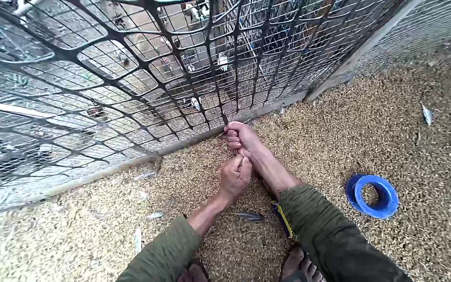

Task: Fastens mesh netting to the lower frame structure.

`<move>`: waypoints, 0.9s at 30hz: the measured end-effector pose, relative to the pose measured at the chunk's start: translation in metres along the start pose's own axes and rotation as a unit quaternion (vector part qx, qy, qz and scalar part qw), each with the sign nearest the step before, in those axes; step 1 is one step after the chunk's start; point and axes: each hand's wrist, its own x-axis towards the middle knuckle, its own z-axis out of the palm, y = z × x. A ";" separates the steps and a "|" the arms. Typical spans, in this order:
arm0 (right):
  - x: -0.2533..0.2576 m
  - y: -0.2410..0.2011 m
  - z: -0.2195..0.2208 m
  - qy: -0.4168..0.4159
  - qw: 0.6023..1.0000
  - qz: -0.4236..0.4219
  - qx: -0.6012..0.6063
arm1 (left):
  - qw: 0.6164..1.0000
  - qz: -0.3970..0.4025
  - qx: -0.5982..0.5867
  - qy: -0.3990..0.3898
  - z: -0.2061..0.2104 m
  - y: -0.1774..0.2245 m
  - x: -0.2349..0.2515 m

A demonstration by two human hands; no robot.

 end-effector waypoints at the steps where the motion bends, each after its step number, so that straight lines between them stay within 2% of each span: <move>1: 0.000 -0.001 0.001 0.007 1.000 -0.003 -0.009 | 1.000 -0.003 -0.001 -0.002 0.001 0.000 0.000; 5: 0.003 -0.002 0.003 0.040 0.998 -0.012 -0.043 | 1.000 0.002 -0.004 -0.008 0.006 -0.002 -0.003; 12: 0.006 -0.002 -0.001 0.040 0.995 -0.024 -0.092 | 1.000 0.010 0.006 -0.011 0.010 -0.005 -0.005; 19: 0.005 -0.001 0.001 0.064 0.986 -0.026 -0.151 | 0.998 0.052 0.022 -0.023 0.010 -0.007 -0.009; 23: -0.001 0.004 -0.004 0.044 0.997 -0.012 -0.063 | 0.998 0.039 0.038 -0.007 0.005 -0.013 -0.016; 27: 0.000 0.007 0.002 0.081 0.996 -0.021 -0.020 | 0.998 0.038 0.050 -0.003 0.003 -0.014 -0.018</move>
